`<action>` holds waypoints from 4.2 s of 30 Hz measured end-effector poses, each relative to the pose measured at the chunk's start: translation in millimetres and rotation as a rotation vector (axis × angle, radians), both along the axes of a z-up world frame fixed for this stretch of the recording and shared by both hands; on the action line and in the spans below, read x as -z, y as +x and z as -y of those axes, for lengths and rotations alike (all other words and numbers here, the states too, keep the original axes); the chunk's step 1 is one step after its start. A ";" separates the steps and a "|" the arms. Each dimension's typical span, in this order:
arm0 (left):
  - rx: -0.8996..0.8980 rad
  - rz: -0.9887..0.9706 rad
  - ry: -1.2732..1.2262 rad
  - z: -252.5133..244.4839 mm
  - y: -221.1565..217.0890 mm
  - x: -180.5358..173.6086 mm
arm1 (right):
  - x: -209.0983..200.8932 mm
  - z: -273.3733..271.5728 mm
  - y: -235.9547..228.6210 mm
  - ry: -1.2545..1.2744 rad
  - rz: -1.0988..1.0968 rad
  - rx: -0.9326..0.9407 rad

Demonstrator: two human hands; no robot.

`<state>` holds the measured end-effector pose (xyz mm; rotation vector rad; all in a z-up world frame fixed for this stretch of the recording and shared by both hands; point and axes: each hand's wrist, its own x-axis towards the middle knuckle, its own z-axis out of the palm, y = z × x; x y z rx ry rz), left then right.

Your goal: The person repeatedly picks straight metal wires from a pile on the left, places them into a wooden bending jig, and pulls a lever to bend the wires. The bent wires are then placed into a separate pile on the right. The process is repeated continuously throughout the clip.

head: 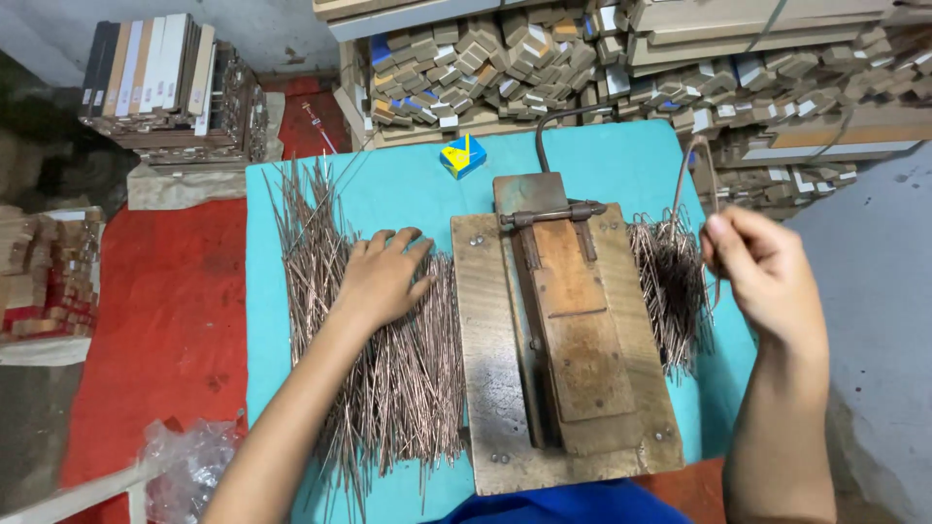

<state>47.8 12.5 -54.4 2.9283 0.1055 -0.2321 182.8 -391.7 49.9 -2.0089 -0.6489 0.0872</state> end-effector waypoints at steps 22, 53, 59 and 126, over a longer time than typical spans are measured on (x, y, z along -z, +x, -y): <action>-0.180 -0.088 -0.277 -3.4 37.8 21.7 | 50.6 38.1 -51.1 -0.455 -0.069 0.515; -0.463 0.259 -1.129 -28.1 -9.8 -114.7 | 24.6 39.5 -52.1 0.049 -0.044 0.319; -0.315 0.583 -1.020 -1.2 -36.8 -172.5 | 9.1 29.9 -57.5 0.080 -0.010 0.291; 0.289 0.943 -0.781 80.4 41.6 -208.0 | -50.7 -133.7 77.3 0.250 -0.202 -0.318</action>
